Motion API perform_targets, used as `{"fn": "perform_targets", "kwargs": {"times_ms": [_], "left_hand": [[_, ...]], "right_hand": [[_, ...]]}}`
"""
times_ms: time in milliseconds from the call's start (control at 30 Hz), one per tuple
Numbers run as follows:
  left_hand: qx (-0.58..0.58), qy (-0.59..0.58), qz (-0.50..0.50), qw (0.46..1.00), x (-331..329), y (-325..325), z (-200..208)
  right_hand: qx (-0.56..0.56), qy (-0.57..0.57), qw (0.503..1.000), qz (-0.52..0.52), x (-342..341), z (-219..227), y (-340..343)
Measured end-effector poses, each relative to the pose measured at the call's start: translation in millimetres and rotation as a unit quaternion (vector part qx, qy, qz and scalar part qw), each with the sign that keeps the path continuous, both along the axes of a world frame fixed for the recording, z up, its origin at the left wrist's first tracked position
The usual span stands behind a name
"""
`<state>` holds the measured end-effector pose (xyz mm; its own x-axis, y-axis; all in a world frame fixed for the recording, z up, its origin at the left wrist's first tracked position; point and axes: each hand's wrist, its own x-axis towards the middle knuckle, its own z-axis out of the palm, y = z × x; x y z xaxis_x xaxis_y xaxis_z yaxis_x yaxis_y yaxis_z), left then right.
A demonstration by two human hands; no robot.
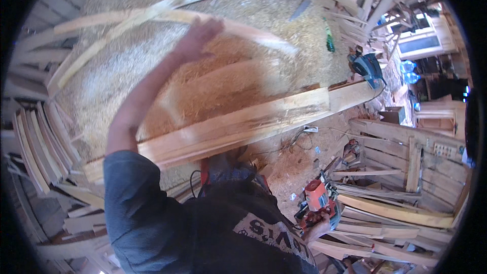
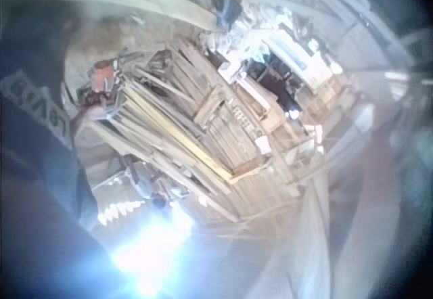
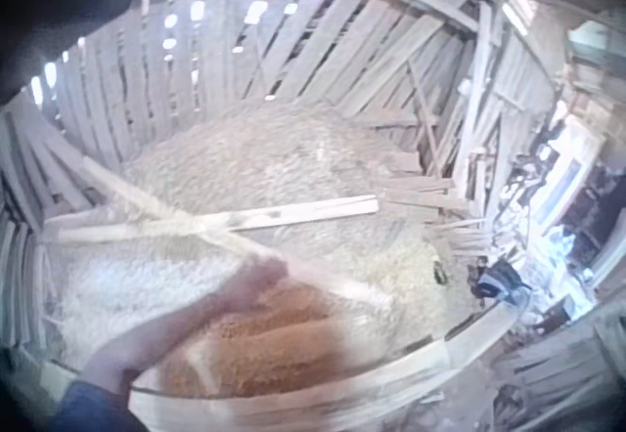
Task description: The person uses a circular saw to cut a long wooden plank into smaller pieces in a workshop. They repeatedly position the saw, cut the wood, and move the cut pieces aside.
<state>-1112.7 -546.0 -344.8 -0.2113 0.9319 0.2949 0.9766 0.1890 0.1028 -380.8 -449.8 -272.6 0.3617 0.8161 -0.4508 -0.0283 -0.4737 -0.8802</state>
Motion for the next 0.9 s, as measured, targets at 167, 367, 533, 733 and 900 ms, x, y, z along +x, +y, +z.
{"fn": "perform_targets", "kwargs": {"times_ms": [167, 367, 533, 733, 900], "left_hand": [[-0.251, 0.068, 0.110, 0.959, -29.3, 73.4, -64.0], [-0.273, -0.023, 0.062, 0.960, -52.0, 134.6, -4.4], [0.113, 0.166, 0.244, 0.949, -179.9, 165.6, 52.4], [-0.049, 0.093, 0.323, 0.940, -240.2, 199.1, -4.5], [-0.023, -0.218, -0.061, 0.974, -35.9, 241.3, -96.4]], "right_hand": [[-0.012, -0.033, 0.999, -0.025, -21.6, -1.5, 0.7], [0.005, 0.021, 0.996, -0.085, -24.0, 6.0, -25.8], [0.007, -0.016, 0.987, -0.160, -8.0, -22.6, -29.1], [0.020, 0.029, 0.983, -0.178, 0.3, -41.7, -27.0], [0.079, -0.050, 0.972, -0.214, 16.1, -35.9, -27.2]]}}
